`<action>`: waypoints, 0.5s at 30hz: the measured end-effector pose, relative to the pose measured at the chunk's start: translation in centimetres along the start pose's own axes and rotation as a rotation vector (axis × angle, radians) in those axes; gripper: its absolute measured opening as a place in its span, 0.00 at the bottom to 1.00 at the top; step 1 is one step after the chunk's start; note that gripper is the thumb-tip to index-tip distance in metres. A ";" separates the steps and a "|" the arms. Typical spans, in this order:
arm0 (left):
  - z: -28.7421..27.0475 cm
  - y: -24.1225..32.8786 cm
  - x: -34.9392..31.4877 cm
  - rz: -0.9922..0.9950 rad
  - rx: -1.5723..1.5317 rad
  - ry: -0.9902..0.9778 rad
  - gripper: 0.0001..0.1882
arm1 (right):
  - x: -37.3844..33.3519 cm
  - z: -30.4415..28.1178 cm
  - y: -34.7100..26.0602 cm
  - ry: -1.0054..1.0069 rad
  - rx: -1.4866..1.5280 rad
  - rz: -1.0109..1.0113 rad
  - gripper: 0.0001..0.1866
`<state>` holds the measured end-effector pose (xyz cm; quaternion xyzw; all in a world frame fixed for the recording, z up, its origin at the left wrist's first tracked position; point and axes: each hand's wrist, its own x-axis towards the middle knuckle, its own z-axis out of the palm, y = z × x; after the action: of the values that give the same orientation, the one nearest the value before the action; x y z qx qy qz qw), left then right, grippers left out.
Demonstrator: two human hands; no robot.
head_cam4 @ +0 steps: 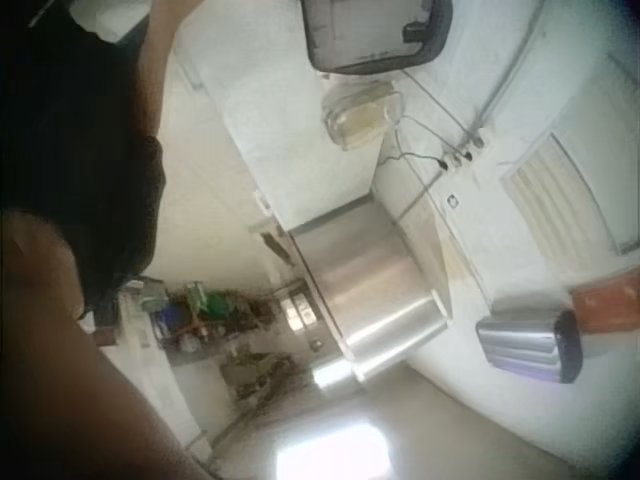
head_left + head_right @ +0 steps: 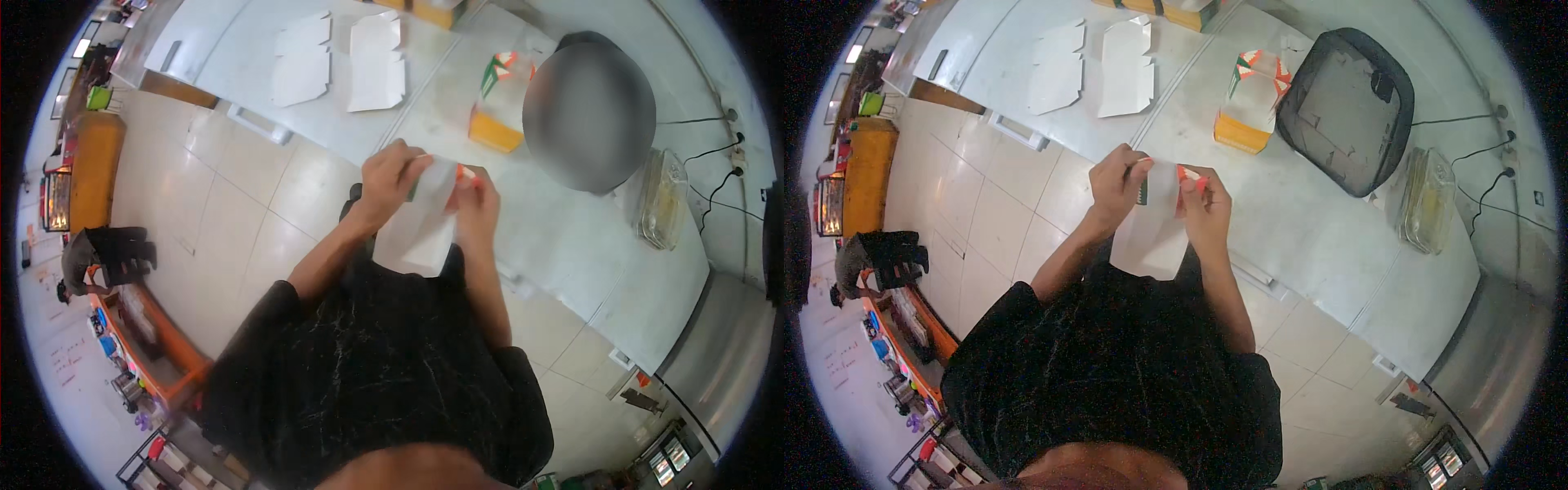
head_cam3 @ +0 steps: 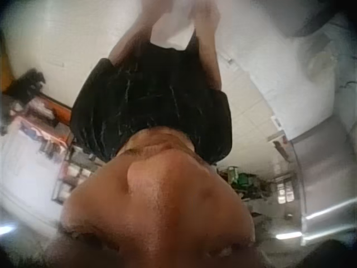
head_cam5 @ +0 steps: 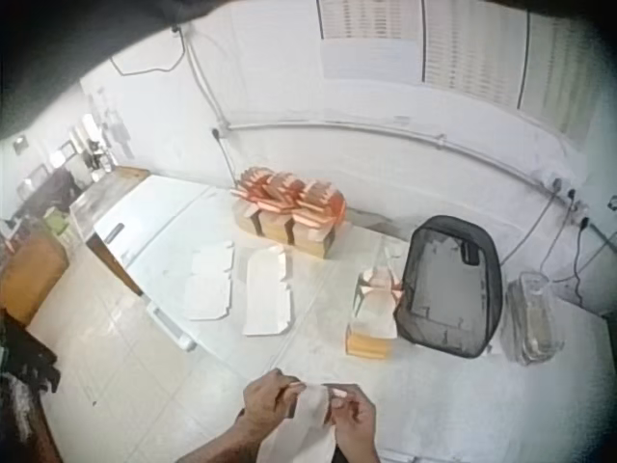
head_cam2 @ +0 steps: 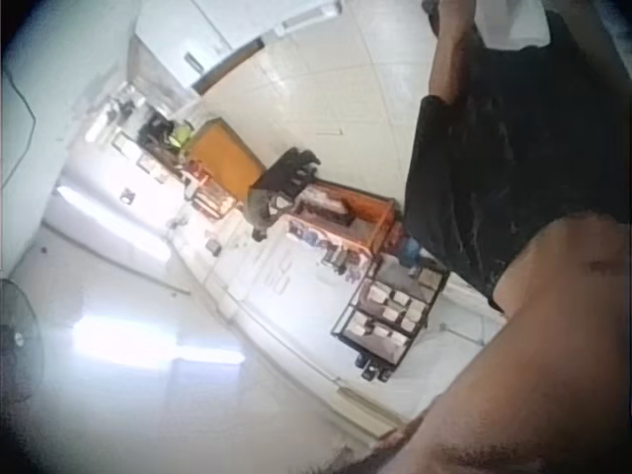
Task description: The person assembles small, colorful paper boxes from flat sheets on a white countertop. They fold the sheets along pre-scored lines, tuck flaps into slots, and stack the finished boxes. The process is repeated for multiple boxes of different colors.
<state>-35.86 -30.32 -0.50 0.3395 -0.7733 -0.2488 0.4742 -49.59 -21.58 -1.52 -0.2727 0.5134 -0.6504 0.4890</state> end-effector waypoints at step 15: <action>7.7 -3.5 5.9 -0.260 -0.567 -0.060 0.15 | 9.0 -11.2 0.2 0.291 -0.434 -0.123 0.17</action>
<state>-43.72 -36.61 -2.93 0.2824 -0.6366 -0.5230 0.4913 -62.45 -25.32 -6.64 -0.3056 0.6880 -0.5861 0.2996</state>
